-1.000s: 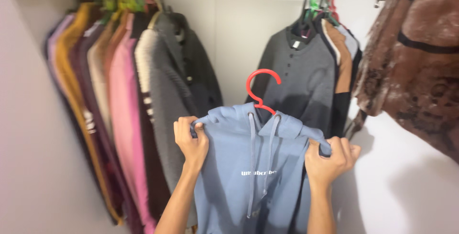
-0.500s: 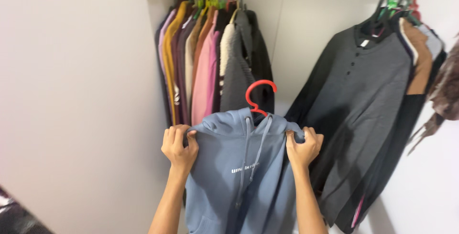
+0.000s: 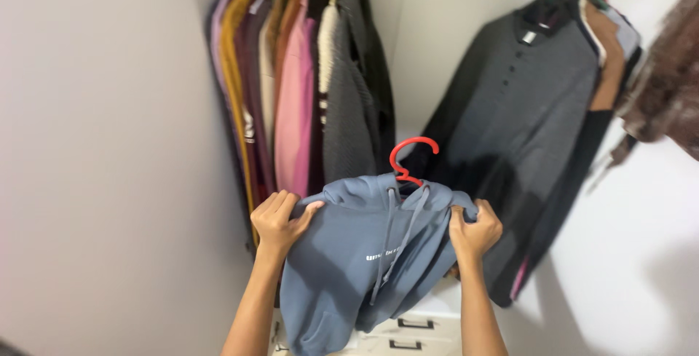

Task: The person removes a black shirt, a brown jacket, and a blue hoodie from a closet and places them one at a time on a bed.

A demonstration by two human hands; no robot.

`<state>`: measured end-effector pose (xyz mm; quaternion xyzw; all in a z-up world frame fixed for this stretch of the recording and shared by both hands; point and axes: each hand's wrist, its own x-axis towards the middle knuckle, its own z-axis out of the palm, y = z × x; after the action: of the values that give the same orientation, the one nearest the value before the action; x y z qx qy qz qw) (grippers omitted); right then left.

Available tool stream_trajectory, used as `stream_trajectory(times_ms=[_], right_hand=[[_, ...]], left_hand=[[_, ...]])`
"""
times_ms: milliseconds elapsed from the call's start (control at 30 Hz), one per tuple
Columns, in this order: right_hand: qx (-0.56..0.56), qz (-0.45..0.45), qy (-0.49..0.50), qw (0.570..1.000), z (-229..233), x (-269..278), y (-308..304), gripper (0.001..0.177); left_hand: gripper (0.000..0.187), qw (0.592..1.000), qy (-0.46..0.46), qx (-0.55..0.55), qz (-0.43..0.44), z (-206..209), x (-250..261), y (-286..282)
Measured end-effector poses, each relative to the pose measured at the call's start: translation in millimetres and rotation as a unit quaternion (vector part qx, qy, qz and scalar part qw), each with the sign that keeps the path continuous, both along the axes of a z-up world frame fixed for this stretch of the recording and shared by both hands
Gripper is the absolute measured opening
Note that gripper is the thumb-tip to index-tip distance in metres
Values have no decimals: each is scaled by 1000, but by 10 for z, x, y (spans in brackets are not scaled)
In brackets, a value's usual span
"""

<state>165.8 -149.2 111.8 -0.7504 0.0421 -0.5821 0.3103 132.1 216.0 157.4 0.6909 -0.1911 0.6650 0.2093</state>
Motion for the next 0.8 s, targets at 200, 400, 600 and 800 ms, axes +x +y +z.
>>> stream_trajectory(times_ms=[200, 400, 600, 800], right_hand=[[32, -75, -19, 997, -317, -353, -593, 24], [33, -156, -14, 987, -643, -790, -996, 28], [36, -257, 37, 965, -970, -1252, -1146, 40], [1, -310, 73, 948, -1071, -1492, -1216, 53]], left_hand=[[55, 995, 73, -28, -58, -156, 284, -594], [53, 950, 226, -112, -182, -399, 399, -1159], [55, 899, 342, -78, -264, -837, 664, -1650], [56, 922, 307, -80, -220, -1249, 888, -2195]])
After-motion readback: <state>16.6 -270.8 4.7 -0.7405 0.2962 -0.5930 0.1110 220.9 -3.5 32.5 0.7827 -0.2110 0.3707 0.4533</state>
